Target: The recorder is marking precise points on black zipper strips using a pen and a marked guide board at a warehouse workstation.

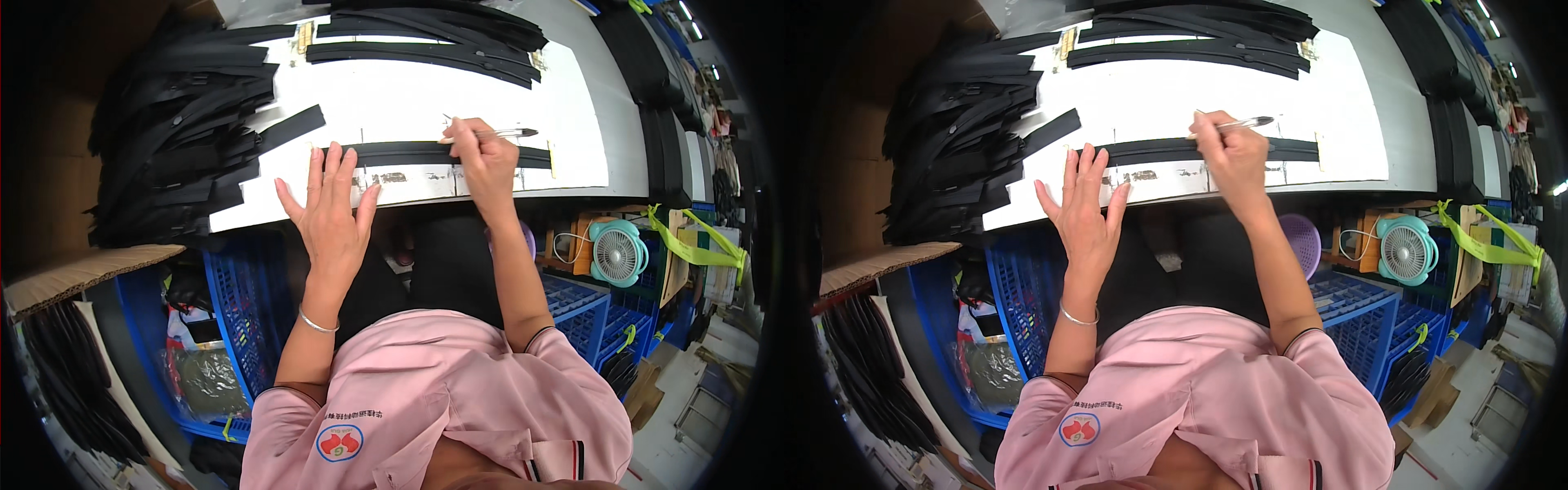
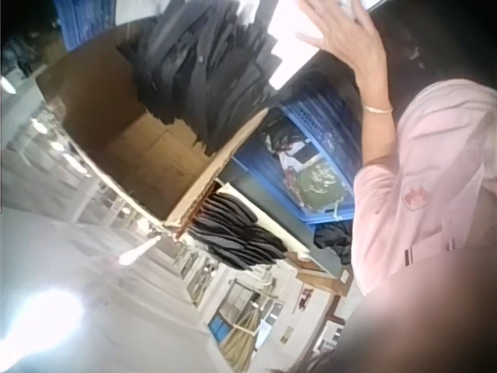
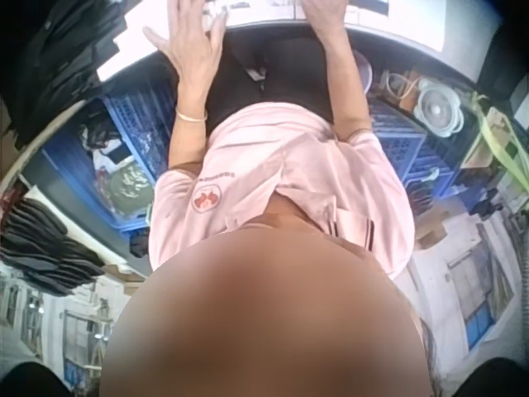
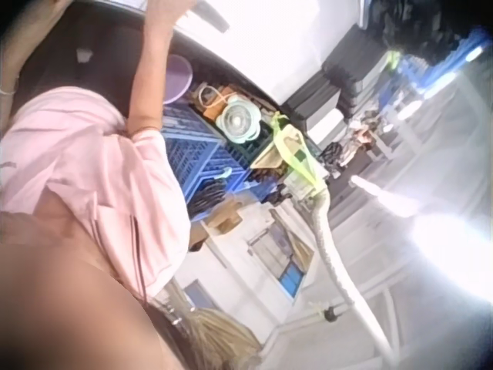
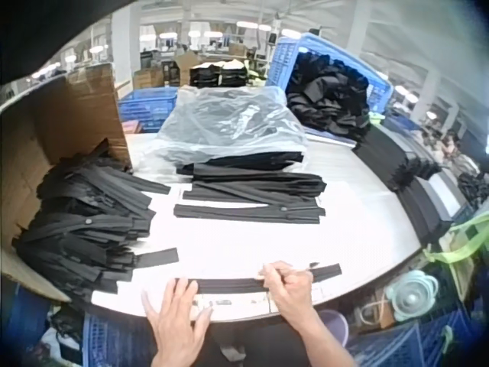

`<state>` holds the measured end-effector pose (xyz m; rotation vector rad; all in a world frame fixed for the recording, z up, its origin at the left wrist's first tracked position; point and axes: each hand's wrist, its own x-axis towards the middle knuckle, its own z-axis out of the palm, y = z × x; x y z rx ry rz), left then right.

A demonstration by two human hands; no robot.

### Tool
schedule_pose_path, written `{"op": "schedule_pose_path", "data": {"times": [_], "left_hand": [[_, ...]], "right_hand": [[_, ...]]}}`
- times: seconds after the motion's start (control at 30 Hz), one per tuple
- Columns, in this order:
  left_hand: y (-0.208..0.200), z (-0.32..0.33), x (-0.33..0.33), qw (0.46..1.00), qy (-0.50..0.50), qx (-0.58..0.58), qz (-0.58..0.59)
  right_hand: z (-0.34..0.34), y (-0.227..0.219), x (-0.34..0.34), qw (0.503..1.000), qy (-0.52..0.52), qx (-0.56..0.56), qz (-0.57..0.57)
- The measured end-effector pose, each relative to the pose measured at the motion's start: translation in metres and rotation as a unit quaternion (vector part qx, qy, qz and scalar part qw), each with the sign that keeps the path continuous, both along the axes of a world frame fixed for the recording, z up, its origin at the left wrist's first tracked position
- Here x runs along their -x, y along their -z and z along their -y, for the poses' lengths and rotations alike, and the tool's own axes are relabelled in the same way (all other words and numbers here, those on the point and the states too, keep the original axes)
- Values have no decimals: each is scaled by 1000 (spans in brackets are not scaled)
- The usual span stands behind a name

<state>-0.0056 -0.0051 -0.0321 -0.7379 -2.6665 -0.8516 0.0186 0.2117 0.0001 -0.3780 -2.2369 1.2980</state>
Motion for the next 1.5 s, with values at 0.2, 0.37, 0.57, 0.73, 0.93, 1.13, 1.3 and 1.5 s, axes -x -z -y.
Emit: {"op": "schedule_pose_path", "data": {"times": [0.2, 0.37, 0.57, 0.73, 0.93, 1.13, 1.3, 1.5], "left_hand": [[-2, 1, 0, 1000, 4, 22, 3], [-2, -2, -1, 1000, -4, 25, 14], [-3, -6, -1, 1000, -8, -4, 21], [-14, -40, 2, 996, 31, -84, -16], [-11, -84, 12, 980, 115, -161, 9], [-11, -85, 15, 984, 98, -149, -4], [-15, -96, 14, 982, 127, -140, 17], [9, -94, 28, 974, 193, -115, -21]], "right_hand": [[-18, 13, -1, 1000, 13, -21, -4], [-20, 15, -2, 999, 32, -23, 4], [-19, 15, -1, 999, 4, -33, 2], [-17, 11, -1, 997, 7, -73, 15], [-15, 11, -1, 997, 17, -70, 2], [-21, 24, -3, 999, -29, -20, -15], [-31, 16, -10, 996, -14, -86, -3], [-35, 58, 9, 970, 12, -240, -39]]}}
